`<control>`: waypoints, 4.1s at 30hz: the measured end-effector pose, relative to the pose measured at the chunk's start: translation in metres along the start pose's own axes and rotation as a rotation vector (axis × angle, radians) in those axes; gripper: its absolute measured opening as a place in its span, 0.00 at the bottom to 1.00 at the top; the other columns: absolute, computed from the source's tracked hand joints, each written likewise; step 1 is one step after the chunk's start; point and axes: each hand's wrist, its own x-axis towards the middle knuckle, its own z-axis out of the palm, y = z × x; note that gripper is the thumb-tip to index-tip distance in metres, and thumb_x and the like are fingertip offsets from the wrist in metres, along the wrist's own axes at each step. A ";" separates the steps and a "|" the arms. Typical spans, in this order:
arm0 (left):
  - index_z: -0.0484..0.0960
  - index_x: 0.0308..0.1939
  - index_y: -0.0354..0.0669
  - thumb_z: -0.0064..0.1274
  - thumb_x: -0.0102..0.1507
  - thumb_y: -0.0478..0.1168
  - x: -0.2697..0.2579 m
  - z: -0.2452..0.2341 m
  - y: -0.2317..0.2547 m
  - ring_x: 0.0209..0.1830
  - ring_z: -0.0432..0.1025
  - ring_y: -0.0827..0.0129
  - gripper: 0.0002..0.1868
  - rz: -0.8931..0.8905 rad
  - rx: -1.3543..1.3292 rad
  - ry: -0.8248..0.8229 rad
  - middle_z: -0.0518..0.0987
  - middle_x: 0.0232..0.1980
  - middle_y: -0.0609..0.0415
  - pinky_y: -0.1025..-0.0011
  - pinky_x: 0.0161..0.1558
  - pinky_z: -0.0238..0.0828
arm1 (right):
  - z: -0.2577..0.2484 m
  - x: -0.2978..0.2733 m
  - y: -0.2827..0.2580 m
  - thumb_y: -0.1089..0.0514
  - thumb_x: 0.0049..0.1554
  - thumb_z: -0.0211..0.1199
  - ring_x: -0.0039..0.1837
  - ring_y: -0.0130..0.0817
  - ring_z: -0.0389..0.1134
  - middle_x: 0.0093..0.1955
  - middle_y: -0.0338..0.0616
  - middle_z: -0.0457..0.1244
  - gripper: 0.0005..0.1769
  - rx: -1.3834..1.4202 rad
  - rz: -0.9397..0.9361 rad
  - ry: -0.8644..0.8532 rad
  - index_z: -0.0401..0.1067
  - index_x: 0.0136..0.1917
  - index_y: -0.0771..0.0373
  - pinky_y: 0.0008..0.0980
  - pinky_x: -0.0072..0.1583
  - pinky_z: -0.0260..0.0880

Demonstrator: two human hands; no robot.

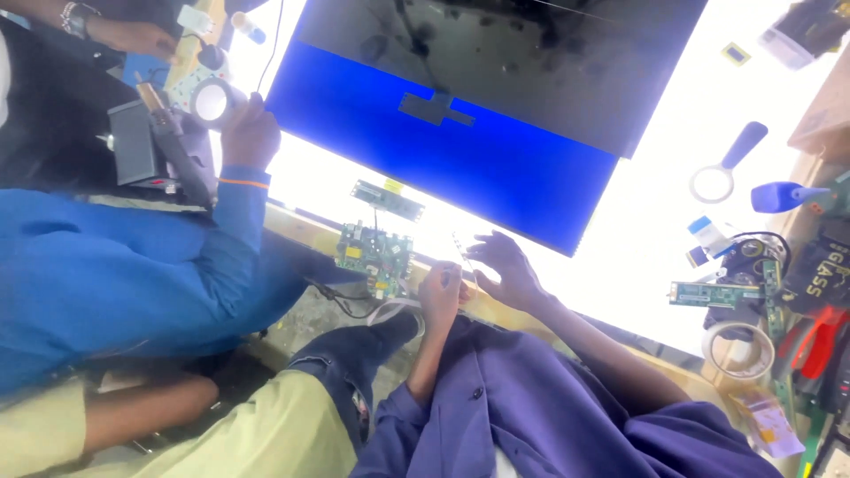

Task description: Technicians are repairing a circuit board by connecting ribbon cables and testing it with an LCD panel on a light table.

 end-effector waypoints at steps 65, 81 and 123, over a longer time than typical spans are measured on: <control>0.77 0.37 0.39 0.44 0.67 0.41 -0.004 0.002 0.002 0.22 0.78 0.68 0.11 0.066 0.069 0.007 0.79 0.22 0.53 0.73 0.29 0.80 | -0.019 -0.025 -0.030 0.51 0.50 0.62 0.80 0.43 0.45 0.78 0.42 0.50 0.33 -0.472 0.225 -0.336 0.63 0.70 0.50 0.52 0.77 0.38; 0.78 0.39 0.40 0.45 0.66 0.42 0.000 0.001 -0.007 0.26 0.78 0.67 0.10 0.052 0.108 0.022 0.81 0.25 0.51 0.70 0.32 0.80 | -0.017 -0.029 -0.028 0.52 0.50 0.63 0.80 0.45 0.45 0.78 0.45 0.50 0.34 -0.464 0.191 -0.315 0.63 0.70 0.51 0.53 0.77 0.38; 0.79 0.37 0.43 0.45 0.63 0.41 -0.003 0.009 -0.011 0.15 0.70 0.75 0.08 0.062 0.010 0.092 0.78 0.23 0.58 0.78 0.23 0.69 | -0.005 -0.043 -0.016 0.49 0.51 0.55 0.81 0.43 0.52 0.79 0.43 0.53 0.30 -0.578 0.009 -0.127 0.65 0.67 0.52 0.57 0.79 0.51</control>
